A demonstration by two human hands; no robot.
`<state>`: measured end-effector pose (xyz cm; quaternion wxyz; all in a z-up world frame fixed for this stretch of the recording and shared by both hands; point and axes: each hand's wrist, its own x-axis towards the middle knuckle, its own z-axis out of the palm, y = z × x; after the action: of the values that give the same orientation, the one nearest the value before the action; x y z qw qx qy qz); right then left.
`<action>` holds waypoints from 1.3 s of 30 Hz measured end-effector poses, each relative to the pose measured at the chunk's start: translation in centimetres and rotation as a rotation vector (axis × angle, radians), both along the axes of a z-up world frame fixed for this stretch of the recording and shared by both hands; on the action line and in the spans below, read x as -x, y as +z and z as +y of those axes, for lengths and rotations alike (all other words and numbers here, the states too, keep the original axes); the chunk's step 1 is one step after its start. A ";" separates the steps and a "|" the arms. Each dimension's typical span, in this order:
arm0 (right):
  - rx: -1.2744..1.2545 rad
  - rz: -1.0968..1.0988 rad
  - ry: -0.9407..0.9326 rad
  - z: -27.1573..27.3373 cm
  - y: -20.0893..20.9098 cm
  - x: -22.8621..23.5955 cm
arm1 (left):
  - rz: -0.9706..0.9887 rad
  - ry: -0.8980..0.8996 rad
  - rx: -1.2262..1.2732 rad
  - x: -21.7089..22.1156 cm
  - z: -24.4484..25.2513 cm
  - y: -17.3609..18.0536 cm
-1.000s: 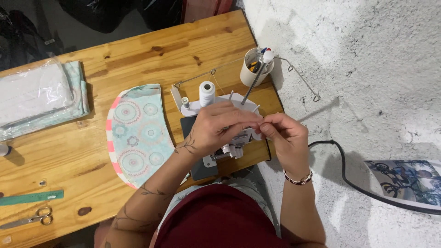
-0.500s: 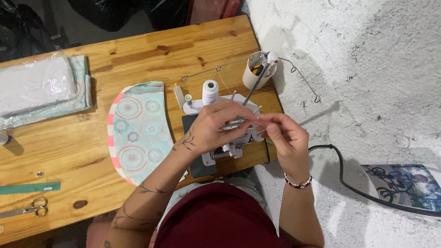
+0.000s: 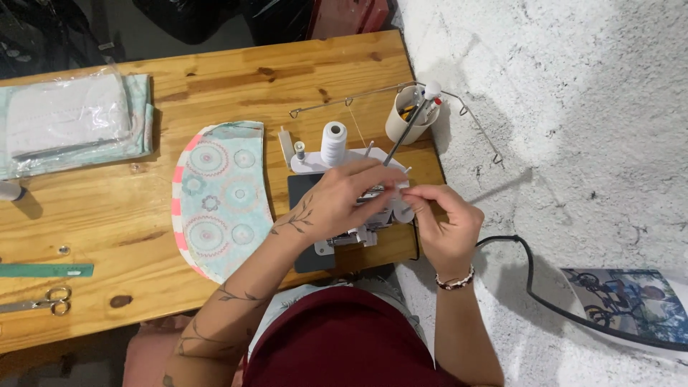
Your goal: The person is threading a serger (overlock sewing machine) by guiding thread through various tension disks and loopers using their hands and tweezers.
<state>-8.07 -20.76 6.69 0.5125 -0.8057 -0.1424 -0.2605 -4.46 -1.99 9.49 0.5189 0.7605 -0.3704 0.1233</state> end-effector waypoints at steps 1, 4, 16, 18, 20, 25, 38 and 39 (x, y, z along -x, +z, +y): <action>0.000 0.000 0.003 -0.1 -0.1 -0.2 | 0.000 0.003 0.000 -0.1 -0.1 -0.3; 0.022 -0.067 -0.011 -0.4 -0.6 -1.1 | 0.057 0.018 -0.030 -0.4 0.1 -1.2; 0.332 -0.465 -0.041 -0.8 -9.3 -4.8 | 0.921 -0.011 0.655 0.0 0.6 -3.2; 0.363 -0.520 0.026 0.3 -6.9 -3.8 | 0.817 0.058 0.557 0.6 0.2 -2.1; 0.350 -0.520 0.050 0.4 -6.4 -3.6 | 0.776 0.082 0.480 0.7 -0.3 -3.9; 0.116 -0.259 0.206 1.1 -3.1 -3.4 | 0.667 0.120 0.262 0.3 -0.4 -7.8; -0.119 0.289 0.460 -0.4 -5.7 -5.7 | 0.570 0.225 0.167 -0.3 0.1 -6.9; -0.179 0.362 0.487 -0.6 -6.1 -5.8 | 0.564 0.277 0.153 -0.4 0.1 -7.3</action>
<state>-2.27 -21.32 0.59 0.6458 -0.7328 -0.2140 0.0059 -4.05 -1.90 2.16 0.6351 0.7666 -0.0946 0.0044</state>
